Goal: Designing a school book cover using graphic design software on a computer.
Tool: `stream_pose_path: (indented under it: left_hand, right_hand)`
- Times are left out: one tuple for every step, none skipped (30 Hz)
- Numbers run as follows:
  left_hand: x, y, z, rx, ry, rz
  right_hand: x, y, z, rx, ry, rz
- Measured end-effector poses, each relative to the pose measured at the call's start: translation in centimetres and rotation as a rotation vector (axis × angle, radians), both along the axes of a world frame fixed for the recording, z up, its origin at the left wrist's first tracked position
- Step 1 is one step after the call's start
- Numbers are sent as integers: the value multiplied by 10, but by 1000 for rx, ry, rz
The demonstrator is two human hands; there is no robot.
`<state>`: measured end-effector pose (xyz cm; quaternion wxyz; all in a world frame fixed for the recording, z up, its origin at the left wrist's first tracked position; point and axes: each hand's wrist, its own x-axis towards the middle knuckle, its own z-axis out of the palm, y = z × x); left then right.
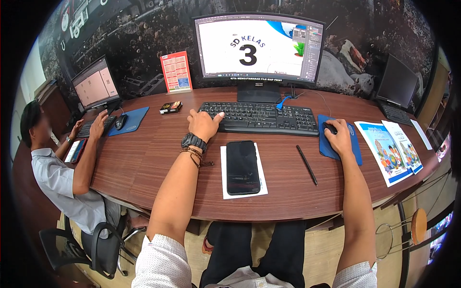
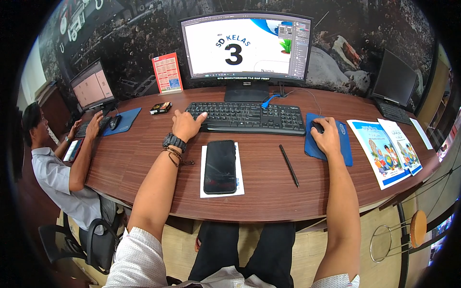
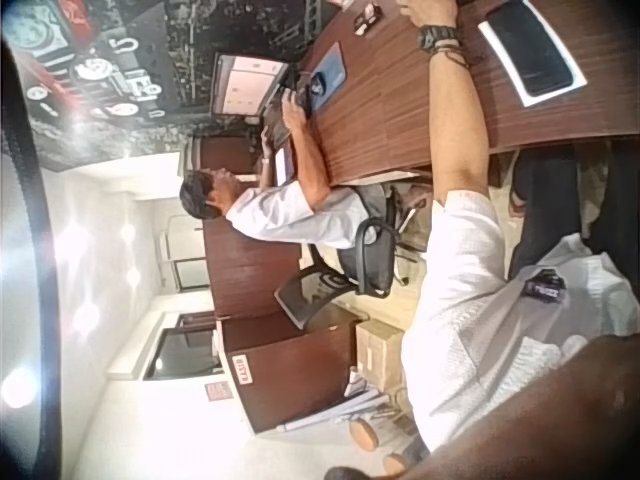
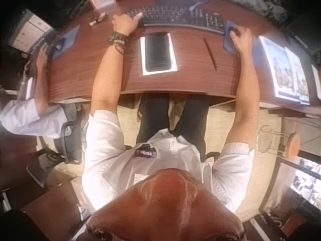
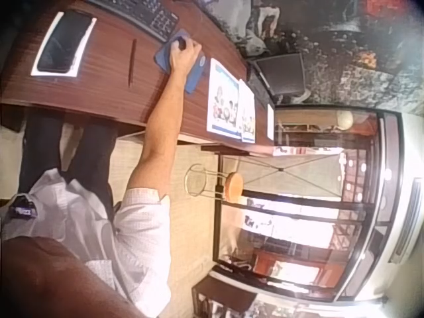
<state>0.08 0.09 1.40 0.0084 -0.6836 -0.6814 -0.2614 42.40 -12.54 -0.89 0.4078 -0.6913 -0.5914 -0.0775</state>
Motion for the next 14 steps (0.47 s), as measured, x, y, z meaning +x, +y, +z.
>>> stream_pose_path:
  left_hand:
    - [0, 0, 0, 4, 2, 1]
    - [0, 0, 0, 7, 3, 2]
    - [0, 0, 1, 6, 3, 2]
    - [1, 0, 1, -4, 1, 2]
    - [1, -1, 2, -13, -1, 2]
    - [1, 0, 2, -13, -1, 2]
    - [1, 0, 2, -16, 1, 0]
    - [0, -1, 2, -19, 4, -2]
    - [0, -1, 3, -19, 4, -1]
    - [0, -2, 3, -22, 2, -2]
    - [1, -2, 4, -25, -1, -3]
    - [1, -2, 4, -25, -1, -3]
    - [1, -2, 5, -31, 0, 0]
    - [1, -2, 5, -37, 2, 3]
  right_hand:
    - [0, 0, 0, 0, 0, 1]
    - [0, 0, 0, 0, 0, 1]
    - [1, 0, 0, -1, 0, 0]
    - [1, 0, 0, -2, 0, -1]
    - [0, 0, 0, -3, 0, -1]
    - [0, 0, 0, -3, 0, -1]
    - [0, 0, 0, -3, -2, -4]
    - [0, 0, 1, -4, -4, -5]
    - [-1, 0, 1, -5, -4, -5]
    - [-1, 0, 1, -9, 7, -2]
    - [-1, -1, 2, -13, 17, 1]
    - [-1, -1, 2, -13, 17, 0]
    - [0, -1, 2, -18, 14, -8]
    - [-1, 0, 1, -23, 11, -15]
